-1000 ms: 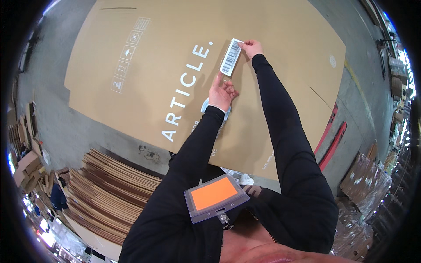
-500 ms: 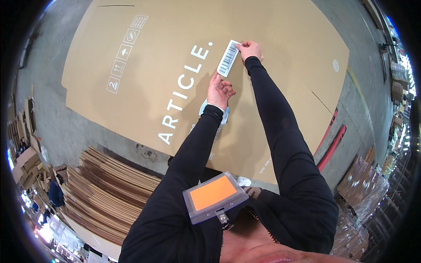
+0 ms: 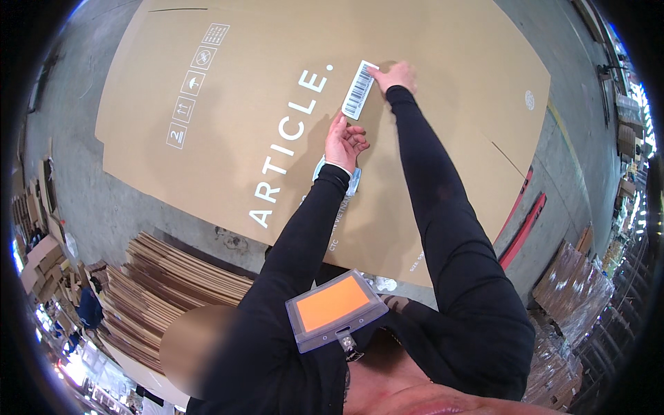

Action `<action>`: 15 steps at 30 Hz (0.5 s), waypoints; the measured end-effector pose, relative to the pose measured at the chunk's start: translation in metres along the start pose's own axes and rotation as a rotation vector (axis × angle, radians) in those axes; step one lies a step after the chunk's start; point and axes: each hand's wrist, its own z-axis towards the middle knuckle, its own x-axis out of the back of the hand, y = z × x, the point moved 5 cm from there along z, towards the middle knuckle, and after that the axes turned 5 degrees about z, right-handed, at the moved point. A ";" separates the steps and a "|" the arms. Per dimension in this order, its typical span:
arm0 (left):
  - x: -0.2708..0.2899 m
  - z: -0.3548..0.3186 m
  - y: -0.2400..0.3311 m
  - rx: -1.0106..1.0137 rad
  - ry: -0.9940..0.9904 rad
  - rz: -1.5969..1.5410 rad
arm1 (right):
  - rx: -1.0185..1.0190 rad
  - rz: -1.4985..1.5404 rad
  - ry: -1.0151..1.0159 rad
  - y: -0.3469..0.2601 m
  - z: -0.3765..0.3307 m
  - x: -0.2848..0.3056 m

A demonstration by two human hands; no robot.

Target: The person repeatedly picks up barcode labels, peels them from their backing, and sticks them onto large flat-packed cardboard boxes. They then lift each labeled box and place it onto a growing stack on the floor.

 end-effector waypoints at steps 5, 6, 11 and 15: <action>0.006 0.002 0.000 0.012 -0.010 -0.017 | 0.041 0.100 0.046 0.002 0.001 0.012; 0.010 0.001 0.000 0.009 -0.004 -0.028 | 0.064 0.147 0.052 -0.003 -0.005 0.009; 0.002 0.004 -0.002 0.052 -0.047 -0.062 | 0.717 -0.148 0.212 -0.014 -0.041 -0.032; 0.009 -0.001 0.003 0.061 -0.084 -0.086 | 0.736 -0.206 0.052 -0.017 -0.049 -0.046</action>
